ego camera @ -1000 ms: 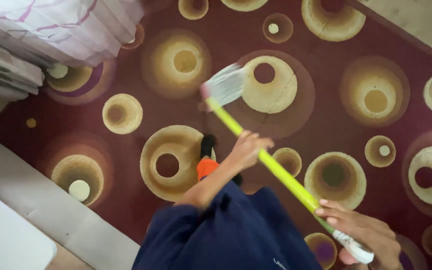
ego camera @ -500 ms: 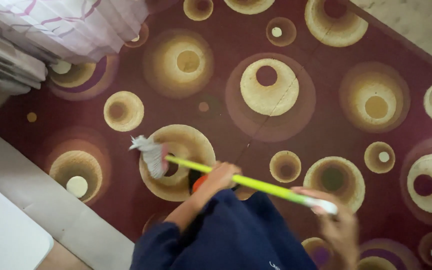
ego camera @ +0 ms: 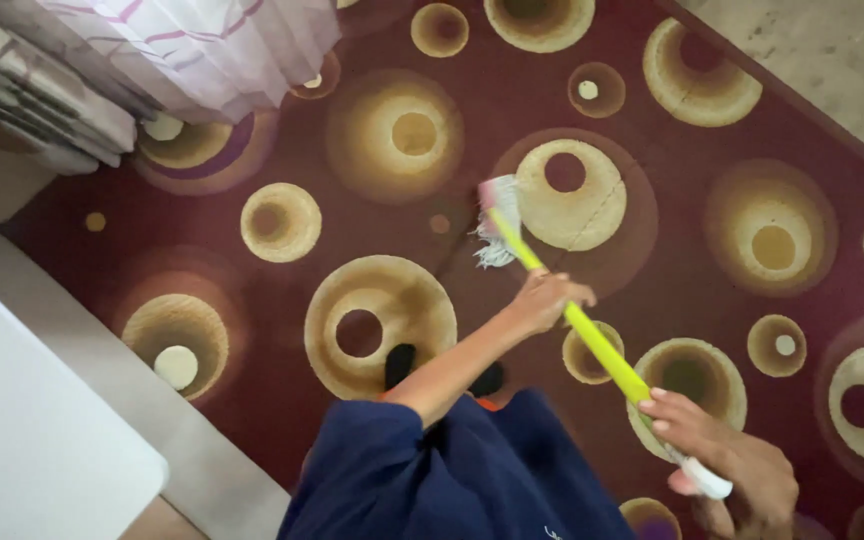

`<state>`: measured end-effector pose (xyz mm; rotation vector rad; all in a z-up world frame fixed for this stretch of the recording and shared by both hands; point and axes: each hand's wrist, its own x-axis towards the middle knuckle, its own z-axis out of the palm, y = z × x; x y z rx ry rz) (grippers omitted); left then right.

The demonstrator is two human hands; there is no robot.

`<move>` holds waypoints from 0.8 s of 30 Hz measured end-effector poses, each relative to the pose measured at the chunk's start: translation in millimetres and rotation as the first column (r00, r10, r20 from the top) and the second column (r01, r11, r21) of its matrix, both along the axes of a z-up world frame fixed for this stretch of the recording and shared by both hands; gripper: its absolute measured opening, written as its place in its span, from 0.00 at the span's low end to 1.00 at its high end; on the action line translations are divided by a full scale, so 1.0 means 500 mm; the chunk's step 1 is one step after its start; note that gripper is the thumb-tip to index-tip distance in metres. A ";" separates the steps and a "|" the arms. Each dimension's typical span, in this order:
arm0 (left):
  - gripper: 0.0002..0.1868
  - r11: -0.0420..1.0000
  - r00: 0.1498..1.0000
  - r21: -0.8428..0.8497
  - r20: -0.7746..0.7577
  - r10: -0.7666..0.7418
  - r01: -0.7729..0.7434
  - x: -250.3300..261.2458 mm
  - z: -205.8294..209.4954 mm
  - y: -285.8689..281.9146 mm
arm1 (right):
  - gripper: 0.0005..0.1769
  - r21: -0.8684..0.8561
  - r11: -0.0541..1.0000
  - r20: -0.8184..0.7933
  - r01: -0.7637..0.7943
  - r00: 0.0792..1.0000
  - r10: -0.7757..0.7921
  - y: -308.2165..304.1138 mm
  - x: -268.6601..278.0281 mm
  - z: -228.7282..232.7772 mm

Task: The person is mopping a patterned maroon carpet with a yellow-handled mop. They move the mop back and forth across the carpet, covering different areas of the room.

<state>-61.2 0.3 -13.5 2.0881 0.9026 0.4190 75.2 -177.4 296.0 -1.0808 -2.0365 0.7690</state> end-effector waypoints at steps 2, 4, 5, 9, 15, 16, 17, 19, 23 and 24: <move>0.10 0.978 0.995 0.190 0.061 0.074 -0.084 -0.096 -0.080 -0.046 | 0.21 -0.001 0.998 -0.078 0.060 0.995 -0.060 0.011 -0.041 -0.018; 0.14 0.912 0.981 0.369 0.135 0.137 -0.178 -0.203 -0.137 -0.094 | 0.24 -0.005 0.993 -0.154 0.115 0.981 -0.115 0.029 -0.073 -0.054; 0.17 0.909 0.977 0.358 0.093 0.192 -0.213 -0.263 -0.153 -0.123 | 0.23 -0.090 0.995 -0.225 0.041 0.973 -0.060 0.040 -0.083 -0.080; 0.16 0.956 0.903 0.115 -0.315 0.292 -0.269 -0.510 -0.178 -0.236 | 0.20 -0.371 0.923 -0.274 -0.105 0.962 -0.001 0.081 -0.193 -0.161; 0.08 0.875 0.638 -0.255 -0.766 0.077 -0.412 -0.694 -0.133 -0.327 | 0.19 -0.710 0.705 -0.328 -0.001 0.885 -0.329 0.051 -0.356 -0.253; 0.08 0.874 0.638 -0.254 -0.766 0.078 -0.413 -0.690 -0.144 -0.335 | 0.19 -0.709 0.705 -0.329 -0.002 0.886 -0.328 0.044 -0.356 -0.256; 0.12 0.916 0.651 -0.208 -0.755 0.074 -0.344 -0.683 -0.154 -0.336 | 0.19 -0.686 0.726 -0.286 0.053 0.897 -0.336 0.040 -0.352 -0.258; 0.15 0.950 0.665 -0.157 -0.744 0.066 -0.270 -0.650 -0.151 -0.316 | 0.19 -0.657 0.745 -0.243 0.111 0.905 -0.349 0.031 -0.341 -0.236; 0.12 0.963 0.857 -0.223 -0.514 0.013 -0.149 -0.516 -0.072 -0.217 | 0.15 -0.402 0.896 -0.287 0.191 0.902 -0.321 0.007 -0.295 -0.125; 0.15 0.985 0.924 -0.144 -0.382 0.032 -0.094 -0.477 -0.046 -0.193 | 0.15 -0.231 0.954 -0.339 0.190 0.903 -0.262 -0.002 -0.278 -0.094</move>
